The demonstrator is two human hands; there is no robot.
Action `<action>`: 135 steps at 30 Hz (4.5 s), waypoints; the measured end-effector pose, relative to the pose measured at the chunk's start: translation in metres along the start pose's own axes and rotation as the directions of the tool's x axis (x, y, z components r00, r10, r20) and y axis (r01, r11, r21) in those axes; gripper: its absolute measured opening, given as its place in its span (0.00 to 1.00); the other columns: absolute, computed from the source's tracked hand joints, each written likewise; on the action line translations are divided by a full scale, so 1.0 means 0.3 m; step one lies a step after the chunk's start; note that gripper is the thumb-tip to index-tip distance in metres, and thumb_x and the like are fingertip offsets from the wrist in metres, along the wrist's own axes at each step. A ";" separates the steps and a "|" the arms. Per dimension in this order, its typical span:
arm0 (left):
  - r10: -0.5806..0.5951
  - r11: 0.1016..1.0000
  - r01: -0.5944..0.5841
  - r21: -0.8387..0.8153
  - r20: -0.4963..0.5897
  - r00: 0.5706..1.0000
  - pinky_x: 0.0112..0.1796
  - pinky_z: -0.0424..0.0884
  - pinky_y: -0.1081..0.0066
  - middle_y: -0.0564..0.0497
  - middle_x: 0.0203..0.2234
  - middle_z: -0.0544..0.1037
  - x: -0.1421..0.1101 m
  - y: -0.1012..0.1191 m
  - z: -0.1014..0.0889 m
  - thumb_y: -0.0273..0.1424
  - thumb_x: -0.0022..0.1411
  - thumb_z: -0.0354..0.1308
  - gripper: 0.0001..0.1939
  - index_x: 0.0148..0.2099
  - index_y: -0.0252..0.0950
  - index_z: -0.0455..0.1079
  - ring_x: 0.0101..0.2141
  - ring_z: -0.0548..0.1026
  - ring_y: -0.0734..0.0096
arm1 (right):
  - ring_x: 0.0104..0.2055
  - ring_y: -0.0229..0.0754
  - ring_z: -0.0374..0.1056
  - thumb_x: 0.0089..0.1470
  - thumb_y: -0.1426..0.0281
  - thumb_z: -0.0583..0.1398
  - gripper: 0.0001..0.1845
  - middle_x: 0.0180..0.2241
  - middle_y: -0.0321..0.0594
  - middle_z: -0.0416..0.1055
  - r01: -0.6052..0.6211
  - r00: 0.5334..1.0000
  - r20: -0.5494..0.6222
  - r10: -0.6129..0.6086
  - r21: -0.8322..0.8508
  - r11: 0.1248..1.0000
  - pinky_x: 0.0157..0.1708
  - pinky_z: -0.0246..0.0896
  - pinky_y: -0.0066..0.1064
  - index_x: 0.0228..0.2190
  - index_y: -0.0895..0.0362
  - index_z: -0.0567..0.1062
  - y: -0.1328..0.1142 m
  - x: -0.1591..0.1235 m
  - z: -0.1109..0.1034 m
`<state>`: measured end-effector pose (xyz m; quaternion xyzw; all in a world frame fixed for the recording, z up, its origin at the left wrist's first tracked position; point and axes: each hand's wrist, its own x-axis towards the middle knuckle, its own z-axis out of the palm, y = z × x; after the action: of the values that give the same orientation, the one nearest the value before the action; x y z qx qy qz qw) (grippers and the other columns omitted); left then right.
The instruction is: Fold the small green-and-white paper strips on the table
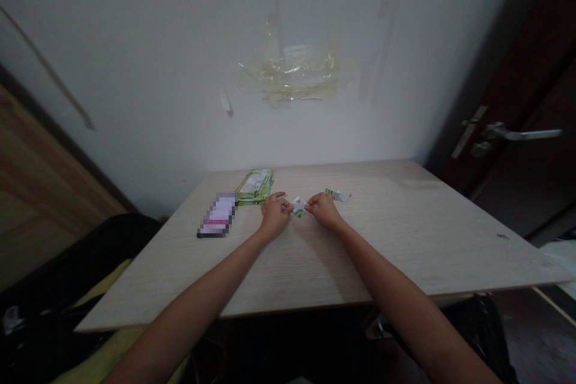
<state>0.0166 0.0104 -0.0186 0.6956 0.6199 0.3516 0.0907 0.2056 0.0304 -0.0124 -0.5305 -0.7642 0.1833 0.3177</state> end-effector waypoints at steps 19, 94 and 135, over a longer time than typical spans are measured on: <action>0.054 0.998 -0.056 -0.022 -0.057 0.997 0.59 0.57 0.51 0.48 0.54 0.73 -0.001 0.003 -0.015 0.36 0.60 0.64 0.05 0.37 0.43 0.80 0.57 0.66 0.55 | 0.46 0.49 0.67 0.48 0.63 0.66 0.11 0.39 0.44 0.76 0.008 0.985 -0.170 0.002 0.058 0.998 0.51 0.56 0.39 0.32 0.57 0.82 0.064 0.008 0.044; -0.023 0.996 0.020 -0.092 -0.028 0.999 0.60 0.59 0.55 0.49 0.54 0.76 -0.006 0.018 -0.030 0.34 0.59 0.66 0.04 0.35 0.42 0.81 0.56 0.68 0.59 | 0.47 0.48 0.63 0.55 0.69 0.64 0.06 0.38 0.47 0.75 -0.039 0.987 -0.158 0.022 -0.103 0.994 0.50 0.53 0.35 0.31 0.60 0.81 0.015 -0.005 0.012; 0.061 0.997 -0.064 -0.034 -0.081 0.995 0.58 0.62 0.58 0.44 0.50 0.76 -0.003 -0.014 -0.011 0.37 0.63 0.61 0.19 0.56 0.40 0.75 0.53 0.69 0.57 | 0.48 0.51 0.62 0.51 0.71 0.67 0.04 0.35 0.44 0.73 0.167 0.930 -0.310 -0.195 -0.114 0.979 0.50 0.58 0.40 0.27 0.56 0.77 0.028 -0.013 -0.029</action>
<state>0.0113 0.0095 -0.0188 0.6981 0.5946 0.3931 0.0676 0.2183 0.0293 -0.0123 -0.4934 -0.7553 0.0320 0.4301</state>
